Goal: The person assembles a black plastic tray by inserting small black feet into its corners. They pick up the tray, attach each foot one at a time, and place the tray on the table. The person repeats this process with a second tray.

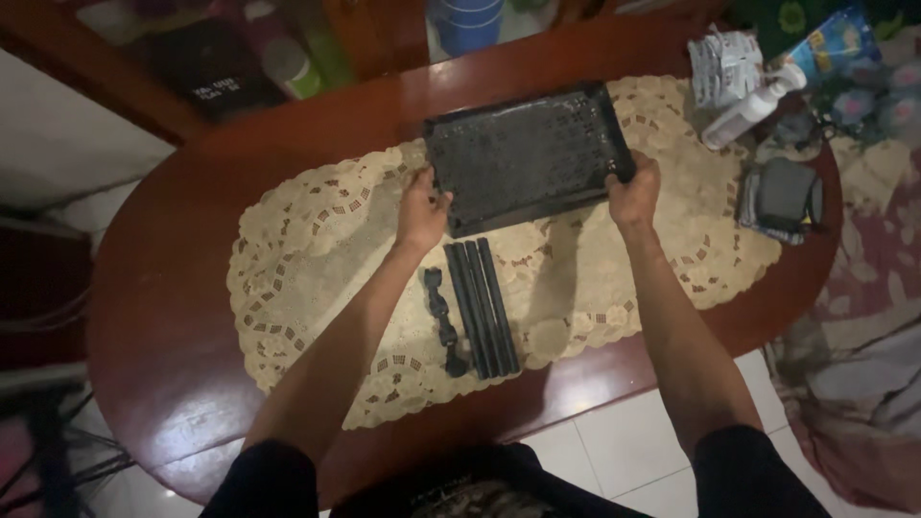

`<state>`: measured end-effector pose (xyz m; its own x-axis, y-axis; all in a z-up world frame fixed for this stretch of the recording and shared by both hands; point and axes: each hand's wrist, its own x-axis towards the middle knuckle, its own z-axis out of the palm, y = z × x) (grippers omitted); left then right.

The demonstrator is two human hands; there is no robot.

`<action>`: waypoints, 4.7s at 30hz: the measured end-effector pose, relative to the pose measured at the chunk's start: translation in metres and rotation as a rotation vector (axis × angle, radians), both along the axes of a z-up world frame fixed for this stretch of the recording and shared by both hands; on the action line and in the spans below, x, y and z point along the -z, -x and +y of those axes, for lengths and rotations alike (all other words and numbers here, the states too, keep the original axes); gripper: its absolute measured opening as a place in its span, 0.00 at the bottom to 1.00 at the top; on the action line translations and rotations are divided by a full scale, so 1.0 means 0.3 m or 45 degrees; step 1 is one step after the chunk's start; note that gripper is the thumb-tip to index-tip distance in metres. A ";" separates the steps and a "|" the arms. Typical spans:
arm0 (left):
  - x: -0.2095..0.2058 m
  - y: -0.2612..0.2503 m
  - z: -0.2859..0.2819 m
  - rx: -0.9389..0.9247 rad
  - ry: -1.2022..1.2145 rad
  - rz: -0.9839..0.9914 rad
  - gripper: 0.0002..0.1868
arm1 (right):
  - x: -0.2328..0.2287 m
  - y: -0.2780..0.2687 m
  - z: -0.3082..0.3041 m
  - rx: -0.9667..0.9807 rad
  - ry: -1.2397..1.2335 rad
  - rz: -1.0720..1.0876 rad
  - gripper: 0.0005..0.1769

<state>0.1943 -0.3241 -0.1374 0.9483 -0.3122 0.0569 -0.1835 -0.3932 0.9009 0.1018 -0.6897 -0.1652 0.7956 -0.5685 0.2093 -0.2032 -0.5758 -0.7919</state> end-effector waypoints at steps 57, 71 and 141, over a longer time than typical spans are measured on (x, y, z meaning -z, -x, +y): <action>0.358 0.052 0.255 -0.089 0.198 0.058 0.19 | 0.160 0.170 0.084 0.233 -0.094 -0.010 0.33; 0.450 0.279 0.645 0.176 0.446 0.080 0.11 | 0.223 0.418 0.395 -0.219 -0.377 0.009 0.10; 0.287 0.321 0.614 0.394 0.443 0.421 0.13 | 0.015 0.294 0.786 -0.516 -0.579 0.120 0.05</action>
